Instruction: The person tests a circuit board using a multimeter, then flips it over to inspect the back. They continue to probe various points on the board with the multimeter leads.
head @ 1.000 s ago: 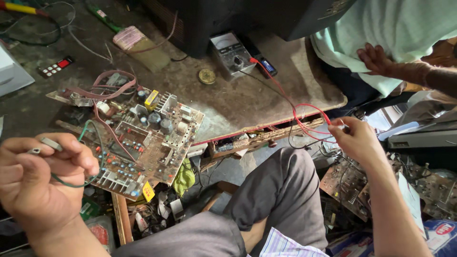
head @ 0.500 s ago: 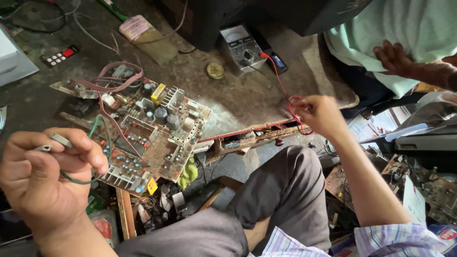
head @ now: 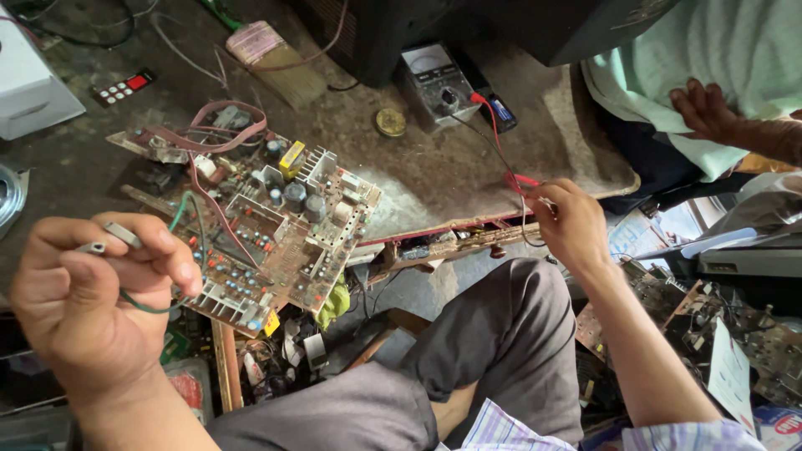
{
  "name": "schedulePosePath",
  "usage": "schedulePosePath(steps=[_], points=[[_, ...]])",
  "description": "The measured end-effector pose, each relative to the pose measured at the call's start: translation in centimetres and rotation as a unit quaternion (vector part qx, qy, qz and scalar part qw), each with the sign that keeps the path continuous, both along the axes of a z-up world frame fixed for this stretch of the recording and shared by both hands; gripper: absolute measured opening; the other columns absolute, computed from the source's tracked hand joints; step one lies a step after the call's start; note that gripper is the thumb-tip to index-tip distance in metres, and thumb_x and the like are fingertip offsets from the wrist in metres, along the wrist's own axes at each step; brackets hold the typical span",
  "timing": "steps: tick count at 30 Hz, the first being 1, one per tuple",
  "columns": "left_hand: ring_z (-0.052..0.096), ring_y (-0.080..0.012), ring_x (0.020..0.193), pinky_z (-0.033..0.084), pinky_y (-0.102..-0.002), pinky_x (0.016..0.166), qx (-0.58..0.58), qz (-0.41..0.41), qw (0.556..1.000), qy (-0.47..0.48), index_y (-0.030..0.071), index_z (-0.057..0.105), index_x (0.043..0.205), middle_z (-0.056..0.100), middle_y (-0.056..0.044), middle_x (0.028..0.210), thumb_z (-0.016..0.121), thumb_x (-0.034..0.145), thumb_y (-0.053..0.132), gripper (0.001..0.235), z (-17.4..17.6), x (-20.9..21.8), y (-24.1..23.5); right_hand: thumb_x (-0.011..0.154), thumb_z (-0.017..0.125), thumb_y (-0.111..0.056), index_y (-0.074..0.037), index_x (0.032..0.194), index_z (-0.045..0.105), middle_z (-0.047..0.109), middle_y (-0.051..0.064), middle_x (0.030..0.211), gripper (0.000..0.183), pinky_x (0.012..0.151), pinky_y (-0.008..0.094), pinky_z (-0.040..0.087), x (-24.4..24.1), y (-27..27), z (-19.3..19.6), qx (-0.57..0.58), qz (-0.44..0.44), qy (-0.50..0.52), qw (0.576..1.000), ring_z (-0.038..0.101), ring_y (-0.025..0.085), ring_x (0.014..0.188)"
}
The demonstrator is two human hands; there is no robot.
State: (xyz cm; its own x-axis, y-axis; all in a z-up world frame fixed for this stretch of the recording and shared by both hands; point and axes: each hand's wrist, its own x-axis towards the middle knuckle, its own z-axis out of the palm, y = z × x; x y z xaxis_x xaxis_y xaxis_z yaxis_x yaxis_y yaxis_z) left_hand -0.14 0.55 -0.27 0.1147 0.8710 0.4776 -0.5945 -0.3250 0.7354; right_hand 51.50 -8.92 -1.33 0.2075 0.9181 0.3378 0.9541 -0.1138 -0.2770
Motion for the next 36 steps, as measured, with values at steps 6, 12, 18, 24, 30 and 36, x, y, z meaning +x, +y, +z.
schedulePosePath(steps=[6, 12, 18, 24, 30, 36], points=[[0.058, -0.0265, 0.072, 0.049, -0.038, 0.064, 0.013, -0.009, 1.000, -0.002, -0.001, 0.050, 0.108, 0.061, -0.023, 0.100, 0.065, 0.117, 0.028, 0.034, 0.2, 0.4, 0.1, 0.095, 0.075, -0.010, -0.007, 0.113, 0.072, 0.075, -0.002, 0.098, 0.019, 0.071, 0.019, 0.051, 0.2, -4.2, 1.3, -0.010, 0.070, 0.383, 0.921, 0.064, 0.002, 0.080], [0.059, -0.0271, 0.071, 0.049, -0.038, 0.064, 0.017, -0.019, 1.000, 0.006, 0.000, 0.051, 0.107, 0.061, -0.023, 0.099, 0.067, 0.119, 0.032, 0.038, 0.5, 0.8, -0.1, 0.082, 0.080, -0.012, -0.010, 0.122, 0.077, 0.064, -0.005, 0.073, 0.040, 0.053, 0.023, 0.041, -0.8, -8.9, 4.2, -0.131, 0.001, 0.316, 0.940, 0.049, 0.003, 0.061], [0.061, -0.0285, 0.071, 0.051, -0.038, 0.063, 0.036, -0.050, 0.998, 0.014, 0.000, 0.052, 0.108, 0.063, -0.025, 0.102, 0.067, 0.116, 0.030, 0.035, 1.4, 1.4, -1.1, 0.081, 0.082, -0.018, -0.009, 0.102, 0.081, 0.075, -0.003, 0.073, 0.023, 0.056, 0.023, 0.046, -0.2, -14.3, 8.3, -0.070, 0.181, 0.232, 0.953, 0.064, 0.005, 0.064], [0.068, -0.0298, 0.073, 0.058, -0.041, 0.062, 0.033, -0.137, 0.990, 0.004, 0.000, 0.057, 0.110, 0.068, -0.026, 0.102, 0.067, 0.114, 0.030, 0.032, 2.8, 5.3, -3.3, 0.076, 0.086, -0.020, -0.007, 0.105, 0.085, 0.069, 0.000, 0.070, 0.032, 0.048, 0.031, 0.045, 1.3, -22.1, 11.1, -0.149, 0.075, 0.197, 0.966, 0.060, 0.013, 0.057], [0.064, -0.0172, 0.081, 0.057, -0.033, 0.069, -0.043, -0.346, 0.936, 0.042, 0.001, 0.057, 0.108, 0.065, -0.013, 0.101, 0.058, 0.110, 0.025, 0.024, -1.3, 14.5, -8.0, 0.086, 0.081, -0.022, -0.012, 0.108, 0.085, 0.072, -0.001, 0.074, 0.025, 0.058, 0.029, 0.053, 1.4, -24.1, 11.4, -0.196, 0.109, 0.211, 0.951, 0.067, 0.010, 0.064], [0.066, -0.0145, 0.080, 0.057, -0.033, 0.069, -0.130, -0.339, 0.929, 0.075, -0.001, 0.059, 0.107, 0.067, -0.011, 0.100, 0.057, 0.110, 0.017, 0.018, -7.3, 19.6, -6.9, 0.100, 0.068, -0.009, 0.004, 0.106, 0.075, 0.069, 0.003, 0.083, 0.015, 0.065, 0.023, 0.047, -6.6, -19.4, 6.5, 0.021, -0.045, 0.470, 0.881, 0.060, 0.007, 0.073]])
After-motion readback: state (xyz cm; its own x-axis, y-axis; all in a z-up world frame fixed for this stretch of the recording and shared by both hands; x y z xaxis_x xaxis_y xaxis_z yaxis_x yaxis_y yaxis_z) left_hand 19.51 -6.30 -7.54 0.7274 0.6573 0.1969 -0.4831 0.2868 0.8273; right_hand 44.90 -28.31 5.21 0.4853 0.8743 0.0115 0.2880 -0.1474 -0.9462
